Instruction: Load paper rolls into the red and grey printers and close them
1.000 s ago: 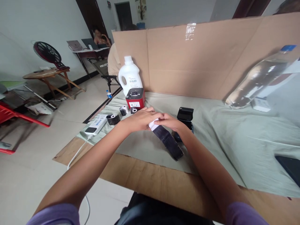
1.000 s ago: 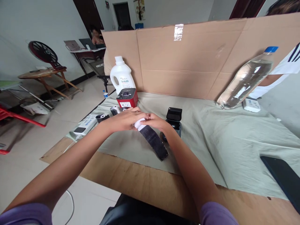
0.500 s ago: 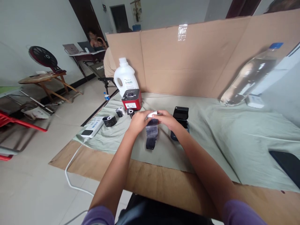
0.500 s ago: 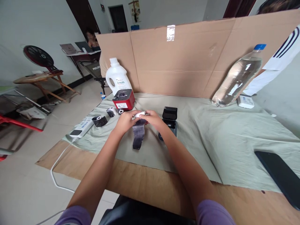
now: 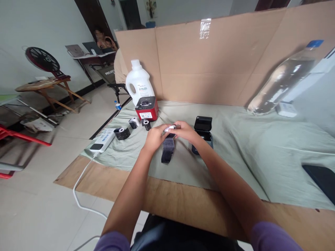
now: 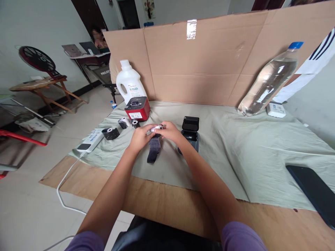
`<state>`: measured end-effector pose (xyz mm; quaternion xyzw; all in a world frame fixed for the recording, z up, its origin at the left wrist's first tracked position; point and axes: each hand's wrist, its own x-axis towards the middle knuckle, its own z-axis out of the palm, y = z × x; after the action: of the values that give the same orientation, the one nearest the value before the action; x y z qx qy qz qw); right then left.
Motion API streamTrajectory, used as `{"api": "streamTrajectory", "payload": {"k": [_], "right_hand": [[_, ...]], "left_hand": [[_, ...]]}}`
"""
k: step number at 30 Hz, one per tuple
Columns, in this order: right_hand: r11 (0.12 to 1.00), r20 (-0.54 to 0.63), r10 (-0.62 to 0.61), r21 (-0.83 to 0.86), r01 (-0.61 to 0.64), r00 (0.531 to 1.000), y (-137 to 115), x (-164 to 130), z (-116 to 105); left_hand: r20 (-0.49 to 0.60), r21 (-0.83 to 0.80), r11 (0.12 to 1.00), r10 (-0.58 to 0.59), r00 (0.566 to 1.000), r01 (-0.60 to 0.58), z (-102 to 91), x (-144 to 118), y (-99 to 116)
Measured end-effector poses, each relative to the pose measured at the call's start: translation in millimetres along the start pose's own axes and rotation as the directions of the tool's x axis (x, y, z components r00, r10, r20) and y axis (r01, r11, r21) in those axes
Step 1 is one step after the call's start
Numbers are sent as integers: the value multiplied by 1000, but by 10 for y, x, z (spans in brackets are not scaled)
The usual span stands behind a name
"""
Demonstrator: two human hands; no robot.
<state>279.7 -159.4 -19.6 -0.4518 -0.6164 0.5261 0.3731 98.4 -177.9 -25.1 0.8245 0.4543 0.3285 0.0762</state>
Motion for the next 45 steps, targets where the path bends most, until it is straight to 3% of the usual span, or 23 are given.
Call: {"api": "streamTrajectory", "payload": {"k": [3,9,16,22,28,31,35,38,42,45], "right_hand": [[1000,-23,0,-15,-1,1000,28,8,-5],[956,-13,-172,-242,164,985,88,34,-25],[990,-119,-42,-138,25,992,-4,-6,34],[945,-72,-143,-305,115,987,35,-33,-12],[969,-63,-120,-225,103,991,44,-54,41],[933,-85,-147,-344,109,985,30,-75,30],[864,-21,-210,-473,175,978,9,-103,-3],[907,-87,-208,-390,159,974,7,-90,15],[986,-158,-71,-163,44,985,22,-44,50],[989,-166,-83,-132,61,983,38,-35,30]], "left_hand": [[-21,20,1000,-2,1000,3,25,-7,-10],[36,-23,1000,-5,999,6,45,-21,-41],[-108,-109,994,22,994,-34,100,-20,-40],[-17,-251,966,61,998,-63,101,-26,-4],[0,-186,982,43,999,-42,75,-53,-32],[14,-186,982,31,999,-28,91,-58,-40],[16,-203,978,52,999,-47,108,-57,-52],[-41,-161,985,59,997,-64,112,-50,-58],[-132,-103,994,32,991,-45,133,-48,-43],[-107,-124,991,29,994,-43,159,-57,-19]]}}
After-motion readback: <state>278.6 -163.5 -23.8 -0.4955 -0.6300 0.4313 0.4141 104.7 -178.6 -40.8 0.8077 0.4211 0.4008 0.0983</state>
